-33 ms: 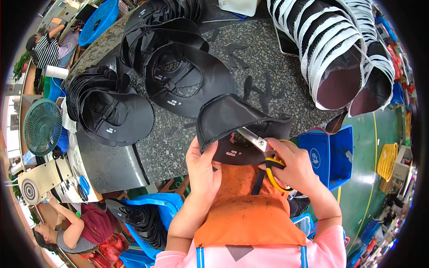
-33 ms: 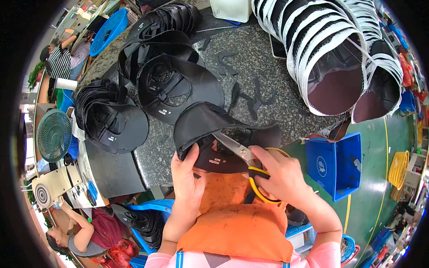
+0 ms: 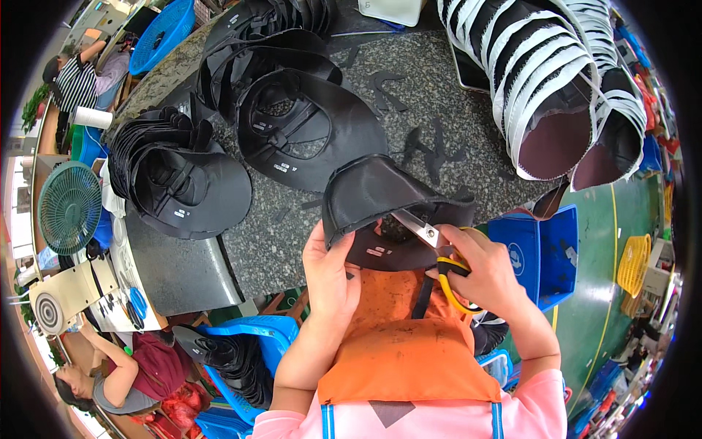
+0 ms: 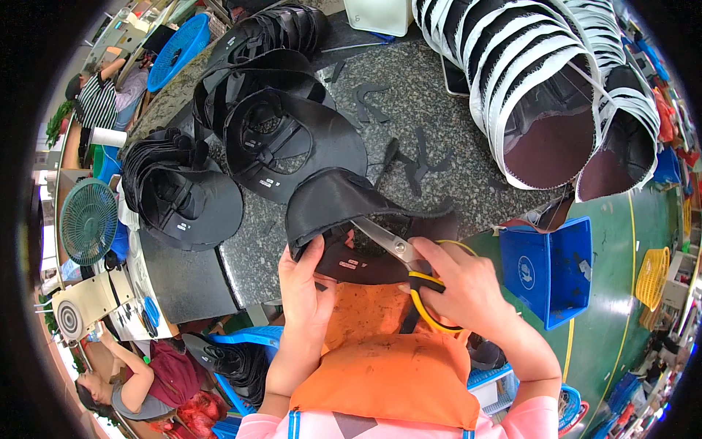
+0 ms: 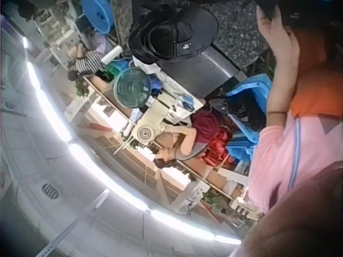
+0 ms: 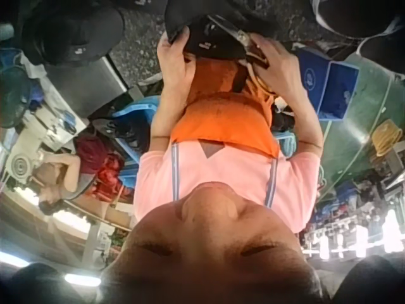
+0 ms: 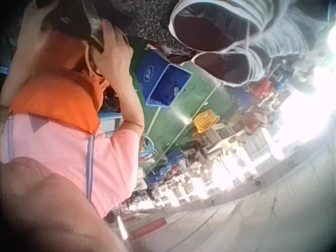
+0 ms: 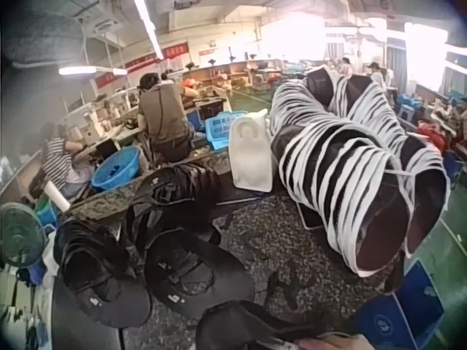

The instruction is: The person trims leather shoe uppers one at a time by cutting off excess material along the edges using scissors.

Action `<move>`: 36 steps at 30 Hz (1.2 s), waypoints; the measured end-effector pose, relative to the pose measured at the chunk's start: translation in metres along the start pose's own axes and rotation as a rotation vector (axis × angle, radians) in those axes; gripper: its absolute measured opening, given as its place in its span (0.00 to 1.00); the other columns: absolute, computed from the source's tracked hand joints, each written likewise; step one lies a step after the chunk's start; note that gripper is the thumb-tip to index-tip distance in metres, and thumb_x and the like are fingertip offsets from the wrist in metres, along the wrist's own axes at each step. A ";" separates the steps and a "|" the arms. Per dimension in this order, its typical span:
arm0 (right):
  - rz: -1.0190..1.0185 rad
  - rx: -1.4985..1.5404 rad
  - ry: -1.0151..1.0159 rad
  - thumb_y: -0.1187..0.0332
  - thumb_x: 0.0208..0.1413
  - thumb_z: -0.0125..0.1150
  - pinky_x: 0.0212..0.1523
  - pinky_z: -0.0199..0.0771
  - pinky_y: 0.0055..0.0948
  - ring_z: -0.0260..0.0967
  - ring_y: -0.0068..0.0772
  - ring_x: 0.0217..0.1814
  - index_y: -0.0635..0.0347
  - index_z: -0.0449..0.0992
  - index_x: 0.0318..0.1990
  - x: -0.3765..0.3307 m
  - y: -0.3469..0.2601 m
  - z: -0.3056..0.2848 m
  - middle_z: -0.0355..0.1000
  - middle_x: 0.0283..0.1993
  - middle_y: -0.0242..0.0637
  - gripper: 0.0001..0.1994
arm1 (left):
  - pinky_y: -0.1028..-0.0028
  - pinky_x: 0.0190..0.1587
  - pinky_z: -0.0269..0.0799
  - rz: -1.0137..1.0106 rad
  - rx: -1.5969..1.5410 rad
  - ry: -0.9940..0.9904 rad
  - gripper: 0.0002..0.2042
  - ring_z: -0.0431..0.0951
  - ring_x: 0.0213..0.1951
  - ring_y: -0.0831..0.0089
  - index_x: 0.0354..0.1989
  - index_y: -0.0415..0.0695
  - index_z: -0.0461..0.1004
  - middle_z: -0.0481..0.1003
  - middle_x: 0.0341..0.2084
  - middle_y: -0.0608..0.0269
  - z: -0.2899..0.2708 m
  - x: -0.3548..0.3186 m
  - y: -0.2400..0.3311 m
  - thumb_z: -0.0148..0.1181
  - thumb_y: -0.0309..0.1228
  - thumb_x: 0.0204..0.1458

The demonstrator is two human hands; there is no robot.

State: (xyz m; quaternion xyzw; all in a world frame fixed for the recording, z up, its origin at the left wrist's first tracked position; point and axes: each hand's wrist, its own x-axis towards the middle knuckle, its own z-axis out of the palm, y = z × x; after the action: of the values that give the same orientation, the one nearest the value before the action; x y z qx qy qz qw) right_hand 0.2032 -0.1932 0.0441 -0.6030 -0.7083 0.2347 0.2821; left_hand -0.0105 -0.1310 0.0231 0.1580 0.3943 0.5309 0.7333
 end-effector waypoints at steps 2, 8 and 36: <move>-0.018 -0.054 -0.073 0.69 0.38 0.70 0.27 0.71 0.36 0.72 0.41 0.30 0.57 0.71 0.51 0.009 -0.010 -0.019 0.69 0.33 0.36 0.28 | 0.67 0.44 0.79 0.000 0.026 0.004 0.12 0.81 0.41 0.64 0.49 0.36 0.70 0.78 0.41 0.54 -0.005 0.004 0.005 0.55 0.20 0.56; -0.052 -0.190 -0.142 0.68 0.36 0.69 0.29 0.70 0.37 0.71 0.41 0.31 0.57 0.74 0.49 0.016 -0.001 -0.037 0.69 0.32 0.35 0.26 | 0.68 0.42 0.80 -0.005 0.025 -0.021 0.09 0.82 0.38 0.66 0.45 0.36 0.74 0.79 0.39 0.54 -0.014 0.012 0.007 0.58 0.20 0.55; -0.262 -0.356 -0.193 0.65 0.39 0.70 0.26 0.70 0.33 0.70 0.34 0.26 0.56 0.71 0.53 0.036 -0.009 -0.035 0.63 0.31 0.35 0.29 | 0.62 0.43 0.80 -0.030 -0.055 -0.035 0.12 0.80 0.40 0.60 0.50 0.37 0.70 0.77 0.42 0.51 -0.008 0.004 0.009 0.57 0.23 0.58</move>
State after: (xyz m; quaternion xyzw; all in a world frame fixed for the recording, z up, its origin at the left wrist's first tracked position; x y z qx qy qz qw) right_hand 0.2162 -0.1590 0.0803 -0.5210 -0.8343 0.1242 0.1307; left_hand -0.0216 -0.1256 0.0223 0.1410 0.3692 0.5277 0.7519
